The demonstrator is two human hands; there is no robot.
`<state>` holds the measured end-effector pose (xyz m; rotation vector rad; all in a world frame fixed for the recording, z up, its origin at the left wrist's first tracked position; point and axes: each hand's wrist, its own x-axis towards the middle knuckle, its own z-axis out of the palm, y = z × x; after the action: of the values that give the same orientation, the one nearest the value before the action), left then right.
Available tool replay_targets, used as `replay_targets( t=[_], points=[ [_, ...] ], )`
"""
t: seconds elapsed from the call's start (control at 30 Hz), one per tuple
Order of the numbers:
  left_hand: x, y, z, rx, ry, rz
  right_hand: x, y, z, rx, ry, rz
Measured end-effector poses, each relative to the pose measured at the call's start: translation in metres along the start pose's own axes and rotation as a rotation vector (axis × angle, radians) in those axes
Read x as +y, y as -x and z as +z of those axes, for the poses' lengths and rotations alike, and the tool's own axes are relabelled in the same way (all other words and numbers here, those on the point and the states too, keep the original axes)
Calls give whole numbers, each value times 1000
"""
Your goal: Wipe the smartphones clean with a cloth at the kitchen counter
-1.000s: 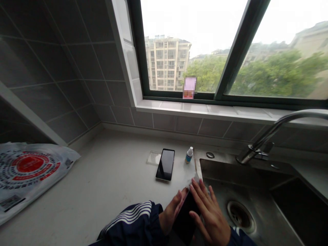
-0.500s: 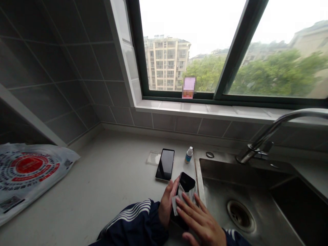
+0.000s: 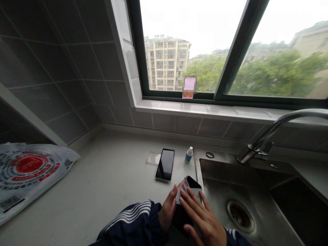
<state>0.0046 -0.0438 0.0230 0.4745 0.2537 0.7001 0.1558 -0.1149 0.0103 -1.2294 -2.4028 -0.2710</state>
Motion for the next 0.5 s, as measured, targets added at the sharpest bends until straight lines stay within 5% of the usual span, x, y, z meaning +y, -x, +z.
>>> replay_targets(
  t=[0.27, 0.5],
  points=[
    [-5, 6, 0, -158, -140, 45, 12, 2, -1, 33, 49, 195],
    [7, 2, 7, 23, -4, 140, 5, 1, -2, 16, 47, 133]
  ],
)
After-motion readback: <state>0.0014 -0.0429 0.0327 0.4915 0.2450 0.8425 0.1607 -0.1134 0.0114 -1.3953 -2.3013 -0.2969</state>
